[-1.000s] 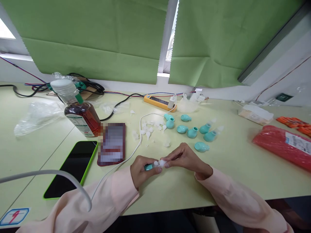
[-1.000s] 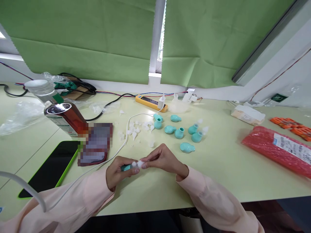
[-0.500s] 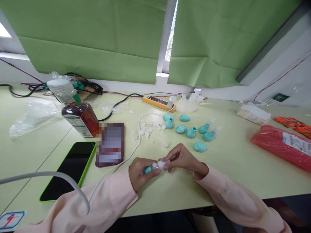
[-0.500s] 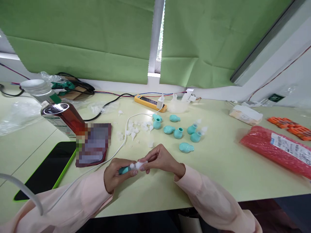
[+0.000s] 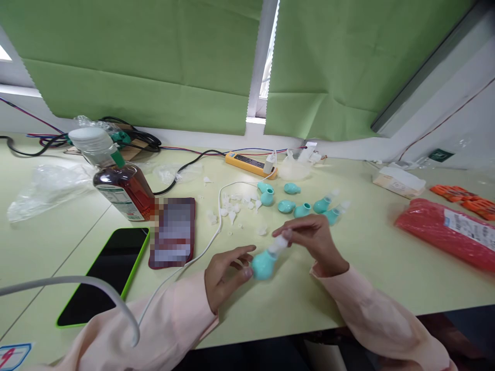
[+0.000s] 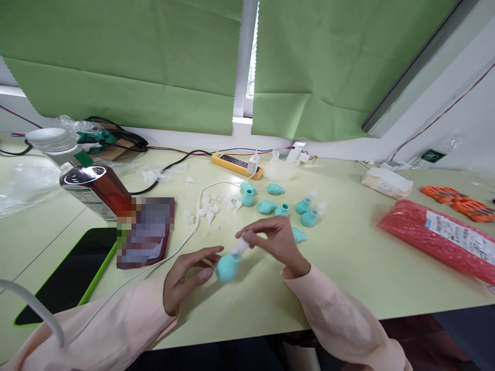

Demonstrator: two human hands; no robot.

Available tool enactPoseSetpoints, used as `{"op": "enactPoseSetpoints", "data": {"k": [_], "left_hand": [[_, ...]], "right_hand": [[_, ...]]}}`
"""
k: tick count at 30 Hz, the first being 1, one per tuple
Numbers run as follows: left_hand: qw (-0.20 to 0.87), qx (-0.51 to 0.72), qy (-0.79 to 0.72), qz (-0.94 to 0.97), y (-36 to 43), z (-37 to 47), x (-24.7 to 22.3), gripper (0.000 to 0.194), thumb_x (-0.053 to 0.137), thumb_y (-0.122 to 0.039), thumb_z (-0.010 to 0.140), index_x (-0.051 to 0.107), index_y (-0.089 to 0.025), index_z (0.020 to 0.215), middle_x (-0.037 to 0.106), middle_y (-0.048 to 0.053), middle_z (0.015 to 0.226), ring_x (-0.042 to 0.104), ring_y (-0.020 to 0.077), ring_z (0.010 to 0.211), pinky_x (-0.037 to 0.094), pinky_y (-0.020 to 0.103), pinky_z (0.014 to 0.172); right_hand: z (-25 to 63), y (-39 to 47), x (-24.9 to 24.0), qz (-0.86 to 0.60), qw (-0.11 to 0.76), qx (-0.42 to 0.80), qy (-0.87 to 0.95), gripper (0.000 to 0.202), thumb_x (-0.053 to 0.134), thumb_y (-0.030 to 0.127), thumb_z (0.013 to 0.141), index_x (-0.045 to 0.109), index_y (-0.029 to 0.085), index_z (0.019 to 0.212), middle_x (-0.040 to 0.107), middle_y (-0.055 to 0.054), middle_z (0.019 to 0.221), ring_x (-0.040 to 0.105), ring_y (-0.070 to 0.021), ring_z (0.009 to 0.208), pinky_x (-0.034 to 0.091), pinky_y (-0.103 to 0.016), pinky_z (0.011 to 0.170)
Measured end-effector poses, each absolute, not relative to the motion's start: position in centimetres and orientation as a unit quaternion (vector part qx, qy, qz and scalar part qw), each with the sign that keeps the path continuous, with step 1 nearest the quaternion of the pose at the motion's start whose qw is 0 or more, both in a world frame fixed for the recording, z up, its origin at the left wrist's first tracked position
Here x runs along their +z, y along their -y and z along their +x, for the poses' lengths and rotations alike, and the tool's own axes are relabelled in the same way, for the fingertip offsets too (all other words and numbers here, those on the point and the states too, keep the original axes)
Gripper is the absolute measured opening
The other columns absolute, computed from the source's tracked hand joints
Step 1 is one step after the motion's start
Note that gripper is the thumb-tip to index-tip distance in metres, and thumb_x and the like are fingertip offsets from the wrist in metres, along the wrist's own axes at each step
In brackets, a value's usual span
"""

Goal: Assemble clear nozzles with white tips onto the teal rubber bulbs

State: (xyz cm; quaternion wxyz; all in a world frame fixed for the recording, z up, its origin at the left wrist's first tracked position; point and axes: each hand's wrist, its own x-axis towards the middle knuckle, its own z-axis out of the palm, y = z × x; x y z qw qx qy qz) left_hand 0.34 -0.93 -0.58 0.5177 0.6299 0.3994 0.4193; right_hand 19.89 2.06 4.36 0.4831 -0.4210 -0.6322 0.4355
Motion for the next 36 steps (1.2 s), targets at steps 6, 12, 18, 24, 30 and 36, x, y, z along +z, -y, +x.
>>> {"op": "enactPoseSetpoints", "data": {"k": [6, 12, 18, 24, 30, 36], "left_hand": [[0.493, 0.397, -0.438, 0.639, 0.6, 0.3, -0.5, 0.026, 0.044, -0.032, 0.076, 0.062, -0.016, 0.083, 0.063, 0.005, 0.075, 0.055, 0.0164, 0.07, 0.042, 0.025, 0.064], [0.29, 0.344, -0.468, 0.76, 0.2, 0.1, -1.3, 0.021, 0.041, -0.023, 0.077, 0.06, -0.016, 0.072, 0.058, 0.001, 0.059, 0.049, 0.0107, 0.052, 0.037, 0.022, 0.051], [-0.056, 0.269, -0.489, 0.828, -1.5, -0.7, -2.0, 0.018, 0.043, -0.023, 0.077, 0.06, -0.018, 0.081, 0.059, 0.003, 0.069, 0.052, 0.0168, 0.064, 0.036, 0.027, 0.055], [-0.163, 0.15, -0.547, 0.808, -3.0, -1.2, -1.7, 0.027, 0.045, -0.027, 0.077, 0.054, -0.019, 0.101, 0.056, 0.01, 0.085, 0.048, 0.0254, 0.077, 0.034, 0.034, 0.06], [-0.137, 0.15, -0.548, 0.811, -3.0, -0.8, -2.0, 0.025, 0.044, -0.026, 0.078, 0.056, -0.023, 0.099, 0.052, 0.011, 0.083, 0.045, 0.0256, 0.078, 0.033, 0.035, 0.06], [-0.151, 0.147, -0.536, 0.818, -3.1, -0.8, -2.2, 0.018, 0.044, -0.022, 0.077, 0.062, -0.019, 0.075, 0.054, 0.009, 0.077, 0.045, 0.0245, 0.075, 0.032, 0.035, 0.059]], "right_hand": [[22.6, -3.5, 5.3, -0.518, 0.595, 0.188, 0.585, 0.007, 0.061, 0.024, 0.065, 0.066, 0.019, 0.067, 0.064, -0.001, 0.058, 0.059, -0.0152, 0.055, 0.047, -0.025, 0.047], [23.2, -5.3, 3.6, -0.57, 0.479, -0.018, 0.668, 0.014, 0.057, 0.029, 0.066, 0.067, 0.018, 0.069, 0.066, -0.002, 0.062, 0.059, -0.0156, 0.054, 0.049, -0.027, 0.056], [23.9, -6.0, 2.8, -0.595, 0.384, -0.034, 0.705, 0.025, 0.055, 0.035, 0.069, 0.065, 0.017, 0.083, 0.065, -0.003, 0.065, 0.06, -0.0149, 0.054, 0.048, -0.027, 0.056], [23.1, -5.4, 2.9, -0.528, 0.389, -0.239, 0.716, 0.034, 0.057, 0.032, 0.068, 0.058, 0.016, 0.098, 0.062, -0.01, 0.095, 0.056, -0.0236, 0.084, 0.044, -0.037, 0.071], [19.4, -3.4, 1.2, -0.347, 0.383, -0.217, 0.828, 0.041, 0.053, 0.016, 0.071, 0.043, 0.016, 0.111, 0.043, -0.013, 0.12, 0.043, -0.0245, 0.105, 0.041, -0.041, 0.08], [17.9, -3.2, 0.3, -0.43, 0.22, -0.133, 0.865, 0.038, 0.044, 0.014, 0.074, 0.043, 0.013, 0.112, 0.027, -0.016, 0.13, 0.034, -0.0305, 0.111, 0.036, -0.048, 0.084]]}}
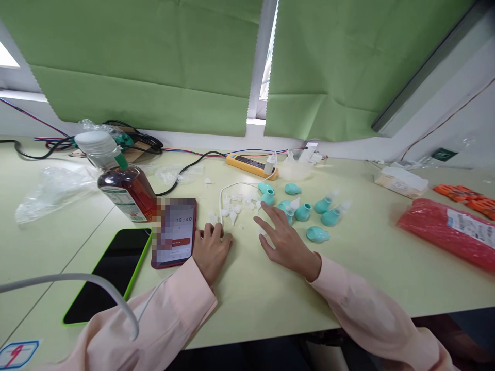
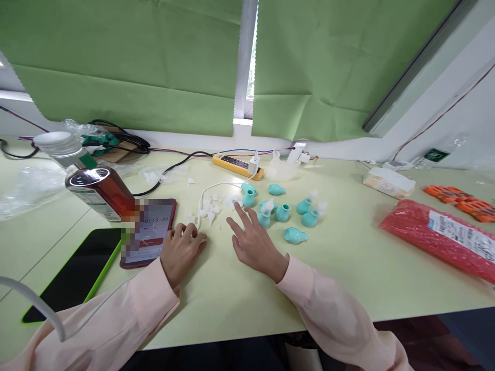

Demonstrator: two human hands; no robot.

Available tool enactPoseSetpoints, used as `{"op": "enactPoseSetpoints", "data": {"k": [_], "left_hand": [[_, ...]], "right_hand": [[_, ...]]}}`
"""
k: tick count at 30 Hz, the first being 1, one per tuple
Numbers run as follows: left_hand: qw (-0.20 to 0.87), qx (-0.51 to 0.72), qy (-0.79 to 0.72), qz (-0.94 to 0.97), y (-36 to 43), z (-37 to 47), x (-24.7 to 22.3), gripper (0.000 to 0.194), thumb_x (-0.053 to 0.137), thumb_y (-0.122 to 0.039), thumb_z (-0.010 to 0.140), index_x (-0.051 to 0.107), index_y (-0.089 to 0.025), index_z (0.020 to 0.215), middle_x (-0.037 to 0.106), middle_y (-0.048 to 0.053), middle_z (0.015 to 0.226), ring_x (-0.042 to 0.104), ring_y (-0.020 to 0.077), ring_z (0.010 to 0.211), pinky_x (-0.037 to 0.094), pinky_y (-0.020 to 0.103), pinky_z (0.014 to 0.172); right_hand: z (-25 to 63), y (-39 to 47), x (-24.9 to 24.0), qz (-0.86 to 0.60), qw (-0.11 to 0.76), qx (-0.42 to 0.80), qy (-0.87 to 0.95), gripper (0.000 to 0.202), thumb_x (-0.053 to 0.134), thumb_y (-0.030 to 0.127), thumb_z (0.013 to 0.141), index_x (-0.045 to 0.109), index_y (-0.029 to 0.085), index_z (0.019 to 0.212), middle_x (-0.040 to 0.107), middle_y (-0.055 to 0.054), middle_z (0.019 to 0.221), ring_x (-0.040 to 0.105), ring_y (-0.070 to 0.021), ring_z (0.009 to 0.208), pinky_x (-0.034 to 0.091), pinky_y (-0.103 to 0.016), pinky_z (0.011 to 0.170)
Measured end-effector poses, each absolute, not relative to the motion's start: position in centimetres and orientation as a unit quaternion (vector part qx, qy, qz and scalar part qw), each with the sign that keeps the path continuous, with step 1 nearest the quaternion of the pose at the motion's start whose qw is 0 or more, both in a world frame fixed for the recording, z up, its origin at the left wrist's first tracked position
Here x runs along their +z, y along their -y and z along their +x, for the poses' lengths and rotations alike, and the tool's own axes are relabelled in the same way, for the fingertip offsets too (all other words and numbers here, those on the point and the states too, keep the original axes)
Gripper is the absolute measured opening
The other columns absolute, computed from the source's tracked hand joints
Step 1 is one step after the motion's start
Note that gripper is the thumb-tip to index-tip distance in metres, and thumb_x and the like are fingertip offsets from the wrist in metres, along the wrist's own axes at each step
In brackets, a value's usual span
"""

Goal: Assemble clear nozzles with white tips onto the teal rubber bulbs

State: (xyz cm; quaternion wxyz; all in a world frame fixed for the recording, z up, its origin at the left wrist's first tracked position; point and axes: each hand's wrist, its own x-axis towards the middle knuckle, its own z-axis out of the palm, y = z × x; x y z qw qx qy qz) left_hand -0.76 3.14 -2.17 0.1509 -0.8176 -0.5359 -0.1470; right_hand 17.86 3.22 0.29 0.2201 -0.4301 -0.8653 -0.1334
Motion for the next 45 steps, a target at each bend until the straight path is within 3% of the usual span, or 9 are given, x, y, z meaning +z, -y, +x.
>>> {"op": "enactPoseSetpoints", "data": {"k": [2, 6, 10, 14, 18, 25, 35, 45], "left_hand": [[0.15, -0.155, 0.529, -0.82, -3.2, -0.8, -2.2, 0.018, 0.045, -0.022, 0.077, 0.062, -0.018, 0.073, 0.055, 0.009, 0.078, 0.045, 0.0248, 0.075, 0.033, 0.035, 0.059], [0.083, -0.218, 0.513, -0.826, -3.2, -0.9, -2.2, 0.018, 0.045, -0.022, 0.077, 0.061, -0.015, 0.074, 0.059, 0.009, 0.077, 0.046, 0.024, 0.077, 0.037, 0.036, 0.061], [-0.17, -0.339, 0.472, -0.796, -2.8, -0.7, -2.0, 0.015, 0.049, -0.025, 0.074, 0.06, -0.015, 0.076, 0.059, 0.005, 0.067, 0.049, 0.0167, 0.069, 0.041, 0.029, 0.062], [-0.447, -0.382, 0.483, -0.649, -2.3, -0.3, -1.8, 0.021, 0.052, -0.032, 0.071, 0.061, -0.013, 0.074, 0.06, 0.004, 0.063, 0.05, 0.012, 0.057, 0.041, 0.024, 0.054], [-0.574, -0.398, 0.448, -0.559, -2.1, 0.0, -1.5, 0.023, 0.056, -0.032, 0.068, 0.061, -0.011, 0.073, 0.058, 0.003, 0.057, 0.049, 0.0104, 0.054, 0.039, 0.022, 0.05], [-0.639, -0.408, 0.431, -0.49, -2.1, 0.1, -1.1, 0.022, 0.061, -0.03, 0.064, 0.064, -0.009, 0.071, 0.058, 0.003, 0.055, 0.048, 0.0094, 0.051, 0.038, 0.022, 0.049], [-0.495, -0.446, 0.434, -0.606, -1.3, 0.2, -0.8, 0.019, 0.055, -0.027, 0.069, 0.067, -0.013, 0.075, 0.061, 0.005, 0.067, 0.053, 0.0138, 0.063, 0.041, 0.024, 0.057], [-0.531, -0.439, 0.431, -0.582, -1.3, 0.1, -0.6, 0.02, 0.057, -0.027, 0.069, 0.068, -0.013, 0.078, 0.058, 0.005, 0.065, 0.053, 0.0136, 0.063, 0.041, 0.023, 0.056]], "right_hand": [[18.1, -3.4, -0.1, -0.457, 0.175, -0.105, 0.866, 0.039, 0.042, 0.013, 0.074, 0.043, 0.012, 0.113, 0.035, -0.017, 0.125, 0.041, -0.0296, 0.104, 0.04, -0.045, 0.08], [18.8, -3.7, -0.9, -0.466, 0.148, -0.008, 0.872, 0.037, 0.037, 0.009, 0.077, 0.044, 0.013, 0.113, 0.058, -0.012, 0.093, 0.053, -0.0227, 0.085, 0.047, -0.037, 0.067], [18.6, -3.2, -0.6, -0.467, 0.241, 0.134, 0.84, 0.03, 0.051, 0.02, 0.072, 0.053, 0.015, 0.101, 0.061, -0.005, 0.073, 0.057, -0.0158, 0.067, 0.048, -0.03, 0.063], [17.6, -2.5, -0.4, -0.483, 0.317, 0.303, 0.758, 0.025, 0.059, 0.028, 0.065, 0.06, 0.015, 0.086, 0.06, -0.001, 0.058, 0.055, -0.0107, 0.053, 0.048, -0.022, 0.053], [16.8, -2.1, -0.4, -0.522, 0.342, 0.399, 0.672, 0.028, 0.064, 0.034, 0.058, 0.064, 0.014, 0.077, 0.06, -0.001, 0.056, 0.055, -0.011, 0.051, 0.048, -0.022, 0.049], [16.3, -1.6, 0.0, -0.509, 0.363, 0.446, 0.64, 0.026, 0.068, 0.034, 0.052, 0.065, 0.014, 0.068, 0.063, -0.002, 0.06, 0.056, -0.0125, 0.054, 0.047, -0.023, 0.049], [16.1, -1.3, -0.8, -0.491, 0.391, 0.435, 0.646, 0.023, 0.068, 0.031, 0.053, 0.065, 0.015, 0.069, 0.064, -0.003, 0.062, 0.055, -0.0124, 0.054, 0.046, -0.024, 0.051], [16.2, -1.4, -0.9, -0.492, 0.414, 0.409, 0.647, 0.026, 0.071, 0.029, 0.049, 0.065, 0.014, 0.07, 0.063, -0.004, 0.06, 0.054, -0.0122, 0.051, 0.048, -0.025, 0.05]]}}
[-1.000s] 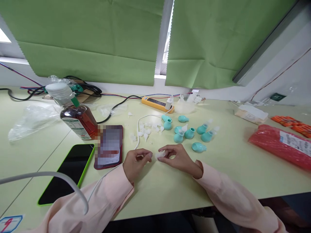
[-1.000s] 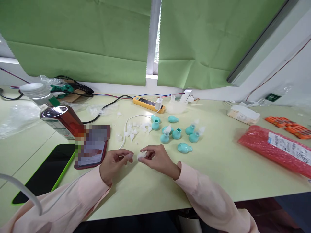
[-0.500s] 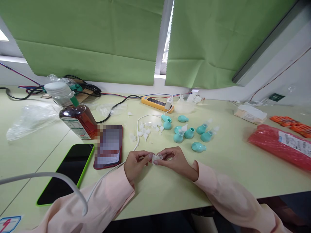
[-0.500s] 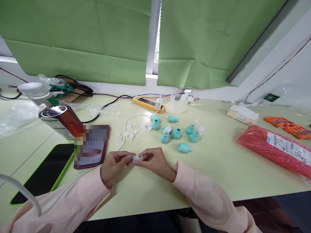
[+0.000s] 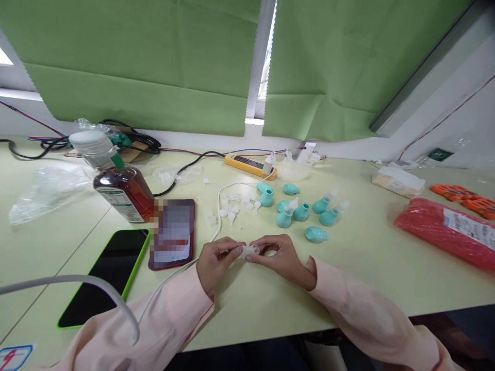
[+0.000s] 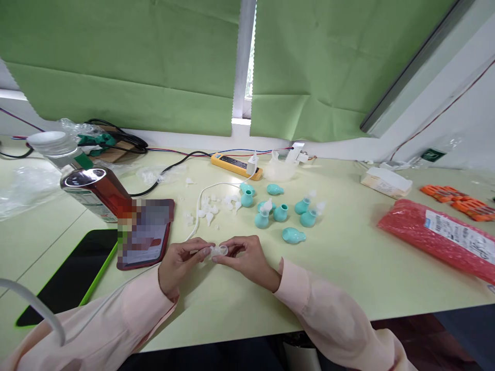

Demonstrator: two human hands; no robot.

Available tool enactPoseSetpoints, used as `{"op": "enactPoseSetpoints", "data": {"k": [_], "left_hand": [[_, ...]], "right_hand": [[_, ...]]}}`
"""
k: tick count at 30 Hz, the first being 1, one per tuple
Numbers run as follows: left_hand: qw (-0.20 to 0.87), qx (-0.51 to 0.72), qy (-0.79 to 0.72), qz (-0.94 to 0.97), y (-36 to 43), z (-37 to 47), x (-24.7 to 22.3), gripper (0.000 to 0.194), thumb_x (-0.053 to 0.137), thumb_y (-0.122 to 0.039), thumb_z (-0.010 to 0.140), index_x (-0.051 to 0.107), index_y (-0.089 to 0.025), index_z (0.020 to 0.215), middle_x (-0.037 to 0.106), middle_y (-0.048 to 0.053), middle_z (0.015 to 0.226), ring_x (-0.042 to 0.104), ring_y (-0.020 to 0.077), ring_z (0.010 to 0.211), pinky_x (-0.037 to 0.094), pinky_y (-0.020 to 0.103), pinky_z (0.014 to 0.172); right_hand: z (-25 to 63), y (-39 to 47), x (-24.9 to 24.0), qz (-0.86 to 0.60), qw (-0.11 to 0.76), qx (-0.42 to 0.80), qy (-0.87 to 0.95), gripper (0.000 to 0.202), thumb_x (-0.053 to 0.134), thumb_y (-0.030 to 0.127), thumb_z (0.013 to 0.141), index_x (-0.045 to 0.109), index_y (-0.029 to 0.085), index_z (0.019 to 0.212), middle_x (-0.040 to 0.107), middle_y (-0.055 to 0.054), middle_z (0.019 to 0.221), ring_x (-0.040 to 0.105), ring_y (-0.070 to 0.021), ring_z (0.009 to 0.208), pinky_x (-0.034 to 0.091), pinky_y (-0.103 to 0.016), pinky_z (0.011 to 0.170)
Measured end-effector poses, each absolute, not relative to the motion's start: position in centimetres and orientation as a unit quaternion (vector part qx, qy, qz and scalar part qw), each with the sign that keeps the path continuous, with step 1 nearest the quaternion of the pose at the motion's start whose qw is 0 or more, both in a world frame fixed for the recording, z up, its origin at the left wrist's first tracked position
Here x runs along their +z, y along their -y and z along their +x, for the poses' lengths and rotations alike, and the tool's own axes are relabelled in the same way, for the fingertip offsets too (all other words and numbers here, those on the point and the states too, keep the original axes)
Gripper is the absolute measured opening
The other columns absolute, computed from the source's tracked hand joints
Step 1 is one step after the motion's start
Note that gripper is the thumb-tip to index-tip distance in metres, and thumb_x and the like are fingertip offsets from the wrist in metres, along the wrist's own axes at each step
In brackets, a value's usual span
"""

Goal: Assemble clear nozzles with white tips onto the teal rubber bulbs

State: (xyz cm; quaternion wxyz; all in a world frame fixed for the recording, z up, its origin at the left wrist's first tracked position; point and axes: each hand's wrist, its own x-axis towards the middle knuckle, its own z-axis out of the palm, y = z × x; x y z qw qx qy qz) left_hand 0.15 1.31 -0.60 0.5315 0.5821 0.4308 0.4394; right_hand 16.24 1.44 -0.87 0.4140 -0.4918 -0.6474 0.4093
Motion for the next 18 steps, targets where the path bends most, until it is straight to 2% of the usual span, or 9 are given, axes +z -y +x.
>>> {"op": "enactPoseSetpoints", "data": {"k": [6, 10, 13, 16, 18], "left_hand": [[0.526, 0.426, -0.425, 0.601, -1.37, 0.07, -0.85, 0.021, 0.056, -0.028, 0.069, 0.068, -0.015, 0.08, 0.058, 0.005, 0.068, 0.053, 0.0145, 0.067, 0.041, 0.025, 0.06], [0.554, 0.449, -0.444, 0.542, -1.6, 0.06, -1.09, 0.02, 0.062, -0.026, 0.063, 0.067, -0.012, 0.076, 0.058, 0.004, 0.063, 0.05, 0.0113, 0.057, 0.04, 0.022, 0.05], [0.553, 0.458, -0.441, 0.538, -1.51, 0.03, -1.01, 0.016, 0.063, -0.026, 0.062, 0.066, -0.012, 0.07, 0.059, 0.005, 0.065, 0.05, 0.0113, 0.057, 0.039, 0.021, 0.047], [0.518, 0.45, -0.427, 0.588, -1.23, 0.01, -0.61, 0.015, 0.058, -0.025, 0.068, 0.066, -0.013, 0.07, 0.06, 0.005, 0.067, 0.053, 0.0125, 0.061, 0.041, 0.021, 0.05], [0.458, 0.451, -0.419, 0.641, -1.07, -0.03, -0.48, 0.015, 0.055, -0.024, 0.071, 0.066, -0.014, 0.071, 0.06, 0.006, 0.067, 0.053, 0.013, 0.062, 0.043, 0.023, 0.054]], "right_hand": [[16.28, -1.24, -0.74, -0.469, 0.389, 0.411, 0.678, 0.026, 0.067, 0.035, 0.056, 0.066, 0.016, 0.074, 0.064, -0.003, 0.063, 0.054, -0.012, 0.054, 0.048, -0.024, 0.051], [16.23, -1.16, -0.49, -0.464, 0.39, 0.404, 0.685, 0.027, 0.067, 0.035, 0.055, 0.066, 0.016, 0.074, 0.063, -0.002, 0.06, 0.054, -0.0115, 0.052, 0.048, -0.024, 0.05], [16.19, -1.15, -0.42, -0.468, 0.394, 0.414, 0.674, 0.026, 0.068, 0.033, 0.054, 0.066, 0.015, 0.073, 0.063, -0.003, 0.06, 0.054, -0.0117, 0.052, 0.048, -0.024, 0.05], [16.18, -1.15, -0.44, -0.475, 0.394, 0.435, 0.656, 0.027, 0.068, 0.034, 0.054, 0.065, 0.015, 0.073, 0.063, -0.003, 0.062, 0.054, -0.0123, 0.054, 0.048, -0.025, 0.052], [16.17, -1.16, -0.43, -0.482, 0.393, 0.442, 0.647, 0.027, 0.068, 0.035, 0.053, 0.065, 0.015, 0.071, 0.063, -0.003, 0.061, 0.054, -0.012, 0.054, 0.047, -0.025, 0.052]]}}
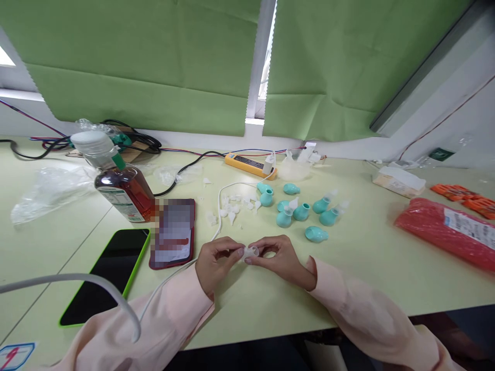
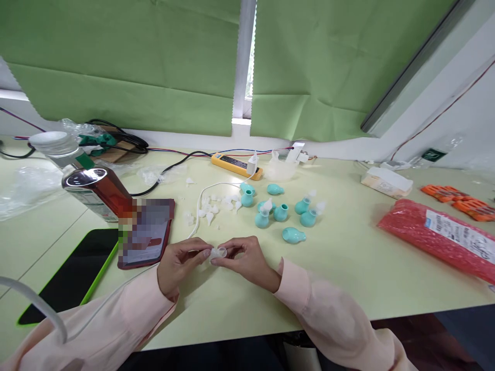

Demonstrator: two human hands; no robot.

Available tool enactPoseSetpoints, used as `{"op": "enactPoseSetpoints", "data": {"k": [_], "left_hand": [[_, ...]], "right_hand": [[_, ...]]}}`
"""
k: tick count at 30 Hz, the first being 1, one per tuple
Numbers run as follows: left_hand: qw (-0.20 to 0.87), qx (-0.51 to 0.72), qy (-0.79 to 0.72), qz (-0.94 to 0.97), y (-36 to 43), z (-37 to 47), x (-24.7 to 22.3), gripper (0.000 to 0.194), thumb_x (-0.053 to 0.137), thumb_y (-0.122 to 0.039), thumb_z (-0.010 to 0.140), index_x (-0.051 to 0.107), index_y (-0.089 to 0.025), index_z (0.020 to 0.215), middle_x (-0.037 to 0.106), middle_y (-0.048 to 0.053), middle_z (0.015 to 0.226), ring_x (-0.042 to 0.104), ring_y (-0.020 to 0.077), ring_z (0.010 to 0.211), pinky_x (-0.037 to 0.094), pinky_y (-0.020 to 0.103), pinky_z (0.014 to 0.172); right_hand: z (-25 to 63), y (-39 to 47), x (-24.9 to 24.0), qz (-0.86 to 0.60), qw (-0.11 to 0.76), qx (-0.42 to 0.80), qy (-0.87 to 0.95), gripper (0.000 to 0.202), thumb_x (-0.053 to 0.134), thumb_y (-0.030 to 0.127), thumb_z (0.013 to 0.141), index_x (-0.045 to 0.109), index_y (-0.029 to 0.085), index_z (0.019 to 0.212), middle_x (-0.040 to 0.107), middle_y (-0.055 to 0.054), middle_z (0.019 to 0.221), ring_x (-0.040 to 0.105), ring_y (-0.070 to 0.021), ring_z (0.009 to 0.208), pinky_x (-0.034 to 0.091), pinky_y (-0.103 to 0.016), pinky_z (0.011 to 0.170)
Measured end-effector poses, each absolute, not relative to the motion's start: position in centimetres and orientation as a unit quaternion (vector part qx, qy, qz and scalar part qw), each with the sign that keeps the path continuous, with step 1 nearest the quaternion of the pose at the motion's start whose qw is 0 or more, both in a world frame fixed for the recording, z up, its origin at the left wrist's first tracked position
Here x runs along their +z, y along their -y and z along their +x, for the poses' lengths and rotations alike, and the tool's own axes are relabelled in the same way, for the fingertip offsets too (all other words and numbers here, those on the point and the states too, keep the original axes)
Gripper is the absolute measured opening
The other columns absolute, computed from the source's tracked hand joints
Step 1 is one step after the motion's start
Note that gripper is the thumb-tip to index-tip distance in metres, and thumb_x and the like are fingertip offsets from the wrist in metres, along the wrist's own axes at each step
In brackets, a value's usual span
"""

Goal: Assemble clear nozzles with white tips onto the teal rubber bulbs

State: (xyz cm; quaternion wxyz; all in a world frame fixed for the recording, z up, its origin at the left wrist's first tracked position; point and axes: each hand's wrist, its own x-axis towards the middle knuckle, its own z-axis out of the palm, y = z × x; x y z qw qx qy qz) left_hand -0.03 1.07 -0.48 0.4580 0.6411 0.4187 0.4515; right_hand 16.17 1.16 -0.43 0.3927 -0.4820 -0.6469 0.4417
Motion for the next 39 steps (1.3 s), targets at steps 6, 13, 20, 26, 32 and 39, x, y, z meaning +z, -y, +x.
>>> {"op": "enactPoseSetpoints", "data": {"k": [6, 13, 20, 26, 32, 39], "left_hand": [[0.185, 0.502, -0.316, 0.784, -1.2, -0.3, -1.5, 0.013, 0.052, -0.013, 0.072, 0.063, -0.014, 0.078, 0.056, 0.006, 0.068, 0.049, 0.0134, 0.064, 0.042, 0.027, 0.054], [0.112, 0.486, -0.273, 0.823, -1.5, -0.5, -1.7, 0.017, 0.049, -0.005, 0.072, 0.058, -0.012, 0.086, 0.053, 0.007, 0.072, 0.046, 0.0131, 0.067, 0.043, 0.027, 0.056], [0.063, 0.447, -0.261, 0.853, -1.2, -0.6, -1.8, 0.029, 0.046, -0.004, 0.073, 0.05, -0.011, 0.101, 0.052, 0.011, 0.083, 0.046, 0.0172, 0.076, 0.043, 0.031, 0.061], [0.067, 0.453, -0.267, 0.848, -0.8, -0.3, -1.7, 0.034, 0.053, -0.016, 0.07, 0.047, -0.011, 0.103, 0.052, 0.011, 0.082, 0.047, 0.0176, 0.074, 0.044, 0.032, 0.06], [0.034, 0.496, -0.277, 0.822, -0.8, 0.0, -1.9, 0.028, 0.056, -0.009, 0.068, 0.053, -0.013, 0.096, 0.054, 0.008, 0.075, 0.047, 0.0154, 0.069, 0.043, 0.029, 0.056], [0.429, 0.473, -0.369, 0.675, -0.7, -0.5, -0.2, 0.022, 0.056, -0.02, 0.07, 0.062, -0.013, 0.09, 0.06, 0.008, 0.079, 0.055, 0.016, 0.072, 0.046, 0.029, 0.063]], "right_hand": [[16.0, -1.2, -0.3, -0.501, 0.381, 0.479, 0.612, 0.028, 0.07, 0.034, 0.048, 0.065, 0.015, 0.068, 0.059, -0.001, 0.057, 0.051, -0.0097, 0.051, 0.044, -0.021, 0.046], [16.0, -1.2, -0.1, -0.494, 0.378, 0.534, 0.573, 0.026, 0.073, 0.029, 0.044, 0.063, 0.013, 0.063, 0.055, 0.001, 0.052, 0.049, -0.0079, 0.046, 0.041, -0.02, 0.043], [16.2, -1.4, 0.1, -0.471, 0.379, 0.579, 0.547, 0.024, 0.072, 0.028, 0.047, 0.062, 0.012, 0.062, 0.054, 0.002, 0.047, 0.048, -0.0077, 0.043, 0.039, -0.02, 0.041], [16.0, -1.4, 0.0, -0.444, 0.398, 0.614, 0.517, 0.022, 0.071, 0.028, 0.05, 0.062, 0.011, 0.061, 0.058, 0.001, 0.049, 0.05, -0.0079, 0.041, 0.041, -0.021, 0.043], [15.6, -1.2, -0.2, -0.437, 0.398, 0.645, 0.485, 0.023, 0.068, 0.031, 0.054, 0.066, 0.012, 0.067, 0.062, -0.001, 0.056, 0.053, -0.0088, 0.048, 0.045, -0.023, 0.052], [15.6, -1.1, 0.2, -0.438, 0.422, 0.611, 0.506, 0.022, 0.071, 0.025, 0.051, 0.067, 0.015, 0.069, 0.064, -0.001, 0.064, 0.057, -0.0119, 0.059, 0.047, -0.026, 0.061]]}}
